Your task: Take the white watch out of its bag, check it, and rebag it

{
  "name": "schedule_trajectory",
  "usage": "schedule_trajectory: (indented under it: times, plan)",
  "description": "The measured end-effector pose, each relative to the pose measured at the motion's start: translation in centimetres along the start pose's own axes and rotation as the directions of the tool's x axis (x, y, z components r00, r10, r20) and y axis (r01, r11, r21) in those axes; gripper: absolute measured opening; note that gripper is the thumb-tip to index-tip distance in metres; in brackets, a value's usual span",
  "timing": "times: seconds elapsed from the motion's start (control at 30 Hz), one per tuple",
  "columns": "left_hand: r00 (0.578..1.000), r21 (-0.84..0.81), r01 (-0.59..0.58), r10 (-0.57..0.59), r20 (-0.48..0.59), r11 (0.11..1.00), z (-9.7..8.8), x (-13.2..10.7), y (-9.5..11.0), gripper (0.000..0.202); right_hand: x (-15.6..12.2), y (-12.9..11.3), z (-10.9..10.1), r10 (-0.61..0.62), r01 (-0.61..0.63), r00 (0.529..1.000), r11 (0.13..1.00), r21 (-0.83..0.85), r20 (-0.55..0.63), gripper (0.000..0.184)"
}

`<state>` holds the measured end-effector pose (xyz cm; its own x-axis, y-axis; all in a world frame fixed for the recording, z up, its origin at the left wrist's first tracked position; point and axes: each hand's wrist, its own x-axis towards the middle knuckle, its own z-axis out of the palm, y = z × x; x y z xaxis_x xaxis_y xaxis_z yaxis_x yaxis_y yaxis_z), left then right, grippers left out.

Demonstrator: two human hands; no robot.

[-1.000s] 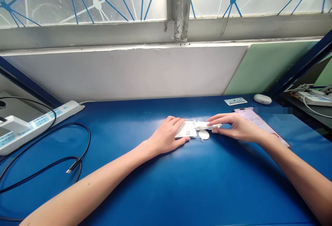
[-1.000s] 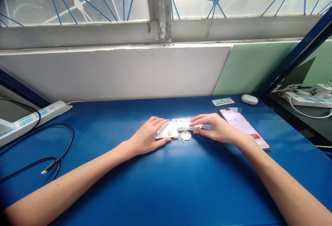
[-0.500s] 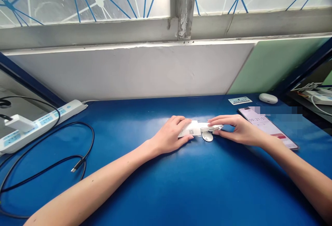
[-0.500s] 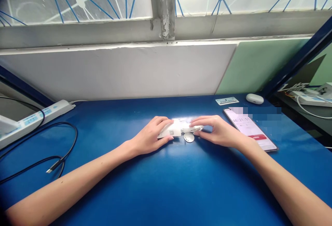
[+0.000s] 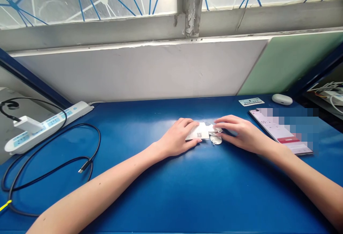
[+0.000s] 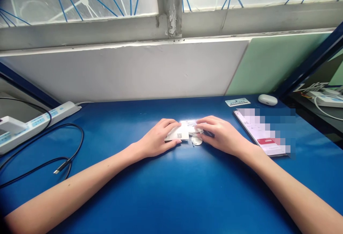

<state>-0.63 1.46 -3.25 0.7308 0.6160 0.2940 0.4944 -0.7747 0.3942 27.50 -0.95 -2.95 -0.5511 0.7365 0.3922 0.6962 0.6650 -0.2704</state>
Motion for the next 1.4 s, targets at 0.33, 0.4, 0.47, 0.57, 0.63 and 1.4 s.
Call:
schedule_trajectory:
  times: [0.33,0.4,0.47,0.57,0.63,1.4]
  plan:
    - [1.0,0.001,0.001,-0.001,0.005,1.0,0.0,0.0,0.0,0.048,-0.1,-0.7,0.3,0.06,-0.06,0.998,0.998,-0.037,0.009,0.036]
    - [1.0,0.002,-0.003,0.003,0.002,1.0,-0.1,0.0,0.0,0.049,-0.1,-1.0,0.4,0.056,-0.055,0.998,0.997,-0.052,0.03,0.048]
    - [1.0,0.002,-0.007,0.007,-0.002,1.0,-0.1,0.0,0.1,0.049,0.0,-1.2,0.3,0.025,-0.021,0.999,0.997,-0.079,0.048,0.046]
    - [1.0,-0.001,0.0,0.0,0.0,1.0,-0.1,0.0,0.1,0.049,0.0,-1.2,-0.2,0.0,0.004,1.0,0.991,-0.133,0.028,0.028]
    - [1.0,-0.008,0.008,-0.008,0.005,1.0,-0.1,0.0,0.1,0.048,0.0,-1.1,-0.5,0.021,-0.02,1.0,0.989,-0.149,0.003,0.023]
    - [1.0,0.004,0.006,-0.006,0.008,1.0,-0.2,0.1,0.2,0.047,-0.4,-2.7,-0.3,-0.021,0.019,0.974,1.0,0.013,0.225,0.074]
